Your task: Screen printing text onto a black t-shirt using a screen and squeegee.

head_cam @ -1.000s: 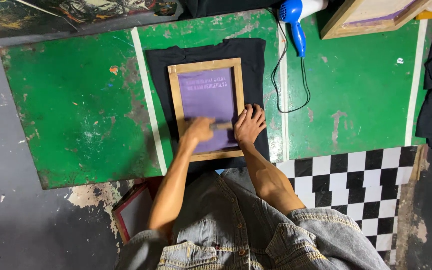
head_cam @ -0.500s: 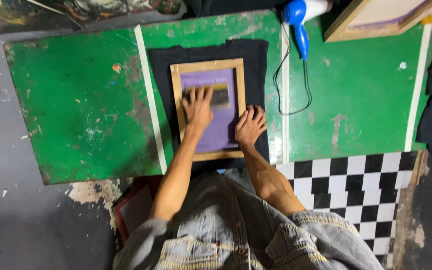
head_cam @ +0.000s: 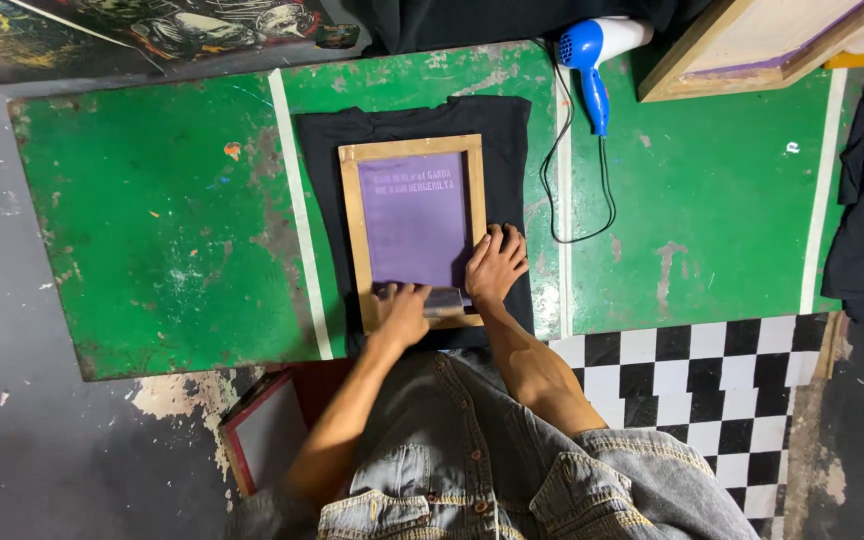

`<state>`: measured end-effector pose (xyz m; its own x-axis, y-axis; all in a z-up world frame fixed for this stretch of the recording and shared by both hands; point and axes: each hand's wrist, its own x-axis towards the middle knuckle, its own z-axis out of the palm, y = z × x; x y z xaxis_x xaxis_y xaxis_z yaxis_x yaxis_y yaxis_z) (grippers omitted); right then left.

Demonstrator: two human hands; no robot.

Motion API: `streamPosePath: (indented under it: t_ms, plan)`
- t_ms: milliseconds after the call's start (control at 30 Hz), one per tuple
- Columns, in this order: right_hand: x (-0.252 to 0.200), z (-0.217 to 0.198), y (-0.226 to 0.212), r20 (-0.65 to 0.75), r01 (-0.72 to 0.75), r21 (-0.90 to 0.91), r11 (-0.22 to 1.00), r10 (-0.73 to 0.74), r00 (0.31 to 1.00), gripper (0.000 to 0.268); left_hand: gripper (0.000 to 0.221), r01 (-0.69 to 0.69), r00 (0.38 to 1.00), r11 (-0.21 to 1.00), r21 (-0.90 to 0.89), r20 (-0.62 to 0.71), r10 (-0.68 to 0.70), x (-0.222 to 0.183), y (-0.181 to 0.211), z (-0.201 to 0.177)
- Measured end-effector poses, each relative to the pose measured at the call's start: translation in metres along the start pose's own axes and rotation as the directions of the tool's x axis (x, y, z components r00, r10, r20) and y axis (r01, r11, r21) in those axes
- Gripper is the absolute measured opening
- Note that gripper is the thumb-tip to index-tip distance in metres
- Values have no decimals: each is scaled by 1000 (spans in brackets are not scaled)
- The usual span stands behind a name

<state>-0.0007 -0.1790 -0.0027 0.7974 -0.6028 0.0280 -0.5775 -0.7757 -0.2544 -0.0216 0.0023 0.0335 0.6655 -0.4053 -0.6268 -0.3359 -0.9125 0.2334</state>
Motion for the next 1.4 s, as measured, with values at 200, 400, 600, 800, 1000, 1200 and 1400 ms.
streamPosePath:
  t_ms: [200, 400, 600, 800, 1000, 1200, 1400]
  plan:
    - [1, -3, 1, 35, -6, 32, 999, 4, 999, 28, 39, -12, 975, 989, -147, 217, 44, 100, -33, -73]
    - [1, -7, -3, -16, 14, 9, 1000, -14, 1000, 28, 58, 32, 995, 990, -141, -91, -45, 166, -33, -142]
    - [0, -7, -3, -80, 34, 1, 999, -34, 996, 27, 68, 119, 986, 990, -71, -109, -126, 142, -18, -137]
    - [1, -3, 0, -49, 30, 54, 998, -27, 998, 27, 75, 82, 973, 991, 103, -223, -57, 60, -2, -60]
    - [-1, 4, 4, -51, 32, 50, 998, -29, 998, 26, 82, 3, 997, 997, -82, -72, -9, -17, 6, 8]
    - [0, 3, 4, -69, 38, 9, 999, -37, 997, 27, 72, 23, 999, 998, -54, 48, -20, -3, -8, 37]
    - [0, -3, 0, -77, 34, 25, 999, -32, 996, 27, 67, -49, 996, 947, -317, -88, 22, 74, -36, 4]
